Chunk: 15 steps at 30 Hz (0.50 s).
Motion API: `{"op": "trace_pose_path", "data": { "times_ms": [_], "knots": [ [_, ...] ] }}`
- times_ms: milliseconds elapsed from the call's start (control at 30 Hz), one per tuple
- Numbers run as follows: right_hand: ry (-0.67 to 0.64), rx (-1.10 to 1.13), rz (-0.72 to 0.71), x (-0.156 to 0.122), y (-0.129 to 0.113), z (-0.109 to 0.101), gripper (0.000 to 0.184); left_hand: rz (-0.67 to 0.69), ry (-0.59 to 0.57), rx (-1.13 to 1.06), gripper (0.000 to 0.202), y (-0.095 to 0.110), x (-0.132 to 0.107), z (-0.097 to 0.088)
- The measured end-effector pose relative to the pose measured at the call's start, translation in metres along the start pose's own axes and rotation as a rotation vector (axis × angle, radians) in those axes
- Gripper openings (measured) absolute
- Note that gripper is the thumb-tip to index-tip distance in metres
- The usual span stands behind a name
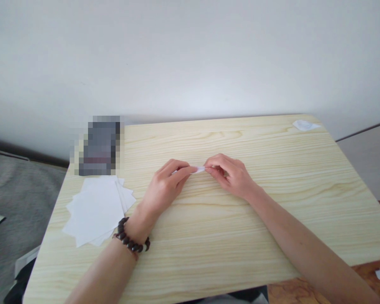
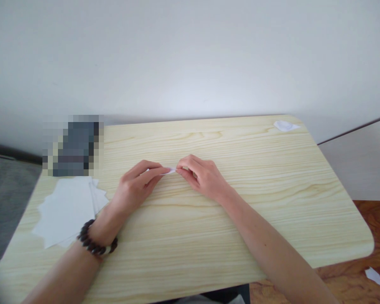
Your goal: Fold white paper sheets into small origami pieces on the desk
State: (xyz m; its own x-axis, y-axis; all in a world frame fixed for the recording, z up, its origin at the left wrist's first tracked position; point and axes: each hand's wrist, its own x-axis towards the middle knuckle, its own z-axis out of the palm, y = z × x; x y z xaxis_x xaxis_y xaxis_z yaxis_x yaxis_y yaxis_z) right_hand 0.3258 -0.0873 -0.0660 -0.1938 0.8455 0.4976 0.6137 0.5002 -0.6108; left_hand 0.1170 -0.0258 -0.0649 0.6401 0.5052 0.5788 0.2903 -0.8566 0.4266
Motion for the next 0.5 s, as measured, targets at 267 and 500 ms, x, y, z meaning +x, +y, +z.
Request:
{"op": "trace_pose_path", "data": {
  "times_ms": [267,500],
  "knots": [
    [0.113,0.028,-0.002,-0.0004,0.0019,0.0026,0.021,-0.195,0.024,-0.131,0.01,0.0054,0.0031,-0.0015],
    [0.125,-0.053,-0.055,0.0012,0.0031,0.0022,0.015,-0.328,0.003,-0.188,0.009,0.0062,0.0062,-0.0028]
  ]
}}
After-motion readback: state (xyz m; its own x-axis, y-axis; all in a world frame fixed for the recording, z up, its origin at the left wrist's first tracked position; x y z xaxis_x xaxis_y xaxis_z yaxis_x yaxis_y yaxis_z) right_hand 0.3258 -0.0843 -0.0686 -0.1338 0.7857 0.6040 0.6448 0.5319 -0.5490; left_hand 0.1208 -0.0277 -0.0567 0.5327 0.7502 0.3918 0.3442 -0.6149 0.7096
